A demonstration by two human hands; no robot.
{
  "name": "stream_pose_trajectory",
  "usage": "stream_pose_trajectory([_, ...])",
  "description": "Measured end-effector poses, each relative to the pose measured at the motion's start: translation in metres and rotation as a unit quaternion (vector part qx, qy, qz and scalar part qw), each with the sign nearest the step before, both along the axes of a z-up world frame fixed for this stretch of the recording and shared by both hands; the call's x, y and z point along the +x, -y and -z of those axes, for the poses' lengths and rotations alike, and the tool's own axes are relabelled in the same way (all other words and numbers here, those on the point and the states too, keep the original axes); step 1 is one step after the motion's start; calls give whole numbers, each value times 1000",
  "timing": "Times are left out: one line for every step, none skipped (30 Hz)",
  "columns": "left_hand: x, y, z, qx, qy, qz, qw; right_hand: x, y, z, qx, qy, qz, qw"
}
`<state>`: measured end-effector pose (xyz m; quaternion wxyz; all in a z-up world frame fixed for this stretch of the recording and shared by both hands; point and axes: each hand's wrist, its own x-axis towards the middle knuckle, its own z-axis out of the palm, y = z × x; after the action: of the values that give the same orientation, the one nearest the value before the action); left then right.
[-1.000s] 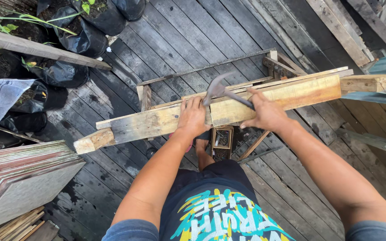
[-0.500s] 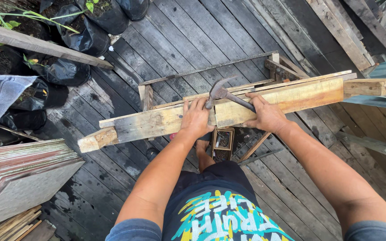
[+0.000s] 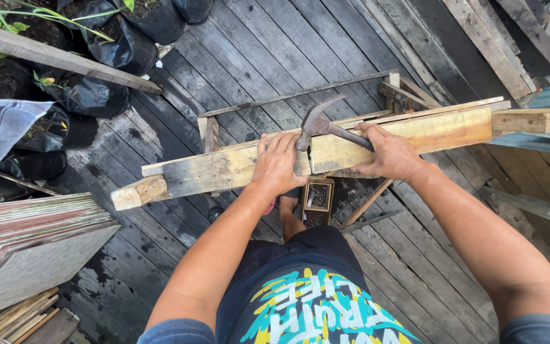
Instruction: The person positions wooden boards, drives nails into the wood using a claw hammer, and selects nails from a wooden box by hand.
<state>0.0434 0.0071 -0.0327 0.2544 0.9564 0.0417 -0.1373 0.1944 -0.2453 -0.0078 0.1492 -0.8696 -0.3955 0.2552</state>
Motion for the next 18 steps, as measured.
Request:
stream_pose_trajectory([0,-1,-1,-1,-4,2,1000,0,0,0,1,1,-1,1000])
stream_pose_trajectory([-1,-2,-2,-3,-8,4,1000,0,0,0,-23,-11,7,1000])
stream_pose_trajectory([-1,-1,-2,-2,-8,4,1000,0,1,1,-48,-24,16,998])
stream_pose_trajectory([-2,-1,-1,-2,-8,5,1000,1,2,2,-48,-24,16,998])
stream_pose_trajectory([-3,0,0,-2,-9,6,1000,0,3,4,-25,-16,3,1000])
stream_pose_trajectory([-4,1,1,-2,-9,5,1000,0,4,5,-2,-9,-9,1000])
stream_pose_trajectory([-6,1,3,1,-1,10,1000,-1,4,6,-2,-9,-10,1000])
stream_pose_trajectory([-8,2,4,4,7,14,1000,-2,5,7,-13,-10,-8,1000])
stream_pose_trajectory([-8,2,5,4,7,14,1000,-3,5,8,-23,-10,-5,1000])
stream_pose_trajectory([-9,2,7,7,10,15,1000,-3,5,9,-22,-10,-5,1000])
stream_pose_trajectory([-10,4,8,9,11,16,1000,-4,6,10,-24,-17,-4,1000])
stream_pose_trajectory([-11,4,10,9,11,16,1000,-6,6,10,-25,-25,-3,999])
stream_pose_trajectory([-12,5,11,14,14,17,1000,-6,7,10,-26,-25,-2,999])
stream_pose_trajectory([-12,5,12,19,17,18,1000,-7,7,10,-24,-27,-2,999])
stream_pose_trajectory([-12,5,13,20,17,18,1000,-8,6,11,-22,-28,-1,999])
stream_pose_trajectory([-11,5,13,23,11,21,999,-8,5,11,-21,-29,-1,999])
stream_pose_trajectory([-11,6,13,26,6,25,999,-8,5,11,-23,-29,-1,999])
stream_pose_trajectory([-12,7,13,26,6,25,999,-8,5,12,-25,-30,-1,999])
